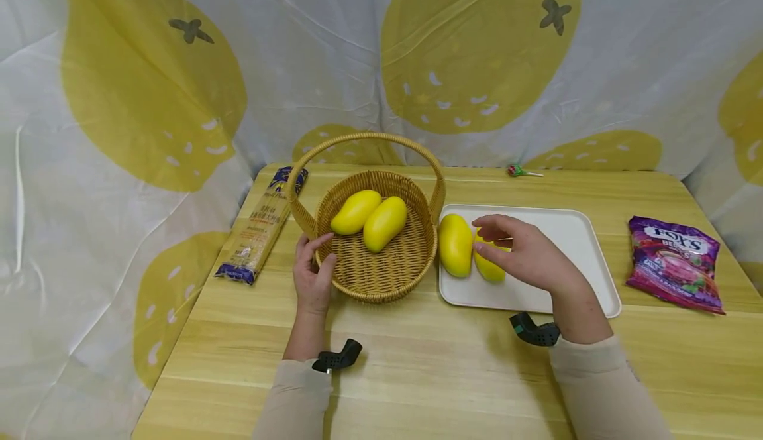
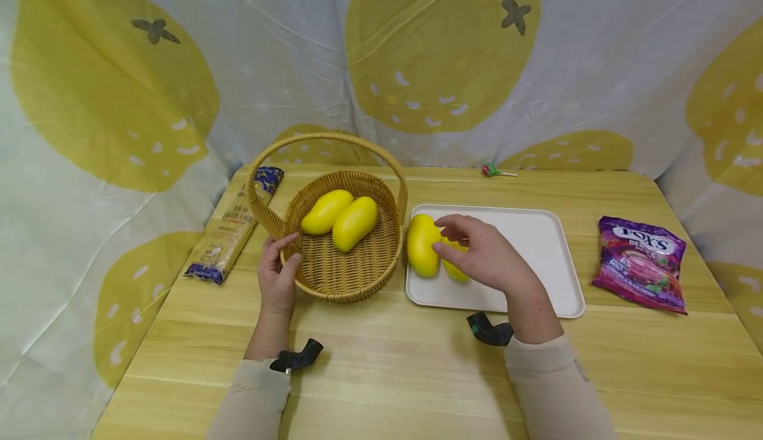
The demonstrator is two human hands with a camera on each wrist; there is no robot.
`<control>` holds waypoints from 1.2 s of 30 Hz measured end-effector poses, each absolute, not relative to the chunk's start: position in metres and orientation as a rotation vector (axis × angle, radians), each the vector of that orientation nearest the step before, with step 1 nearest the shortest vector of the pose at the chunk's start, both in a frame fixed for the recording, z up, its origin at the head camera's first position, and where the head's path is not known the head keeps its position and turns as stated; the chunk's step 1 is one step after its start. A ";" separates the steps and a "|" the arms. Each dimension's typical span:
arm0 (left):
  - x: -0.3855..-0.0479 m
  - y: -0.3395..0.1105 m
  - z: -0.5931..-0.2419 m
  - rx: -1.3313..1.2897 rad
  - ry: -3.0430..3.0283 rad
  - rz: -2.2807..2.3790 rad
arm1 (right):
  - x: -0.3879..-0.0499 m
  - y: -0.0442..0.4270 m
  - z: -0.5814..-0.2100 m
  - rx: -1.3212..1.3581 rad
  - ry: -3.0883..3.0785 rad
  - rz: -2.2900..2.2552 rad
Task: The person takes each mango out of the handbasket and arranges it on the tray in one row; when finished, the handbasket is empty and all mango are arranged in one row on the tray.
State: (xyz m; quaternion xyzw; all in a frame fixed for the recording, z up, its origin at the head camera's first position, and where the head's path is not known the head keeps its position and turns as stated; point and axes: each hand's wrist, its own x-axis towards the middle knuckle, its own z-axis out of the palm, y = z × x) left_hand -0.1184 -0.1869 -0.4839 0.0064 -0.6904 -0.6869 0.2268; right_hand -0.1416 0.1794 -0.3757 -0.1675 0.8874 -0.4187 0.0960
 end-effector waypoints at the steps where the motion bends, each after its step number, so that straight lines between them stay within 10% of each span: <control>1: -0.119 -0.187 -0.484 0.022 -1.905 -1.893 | -0.139 0.173 -0.375 -0.530 2.621 -1.241; 36: -0.119 -0.188 -0.486 0.024 -1.934 -1.866 | -0.202 0.010 -0.391 -0.218 2.531 -1.299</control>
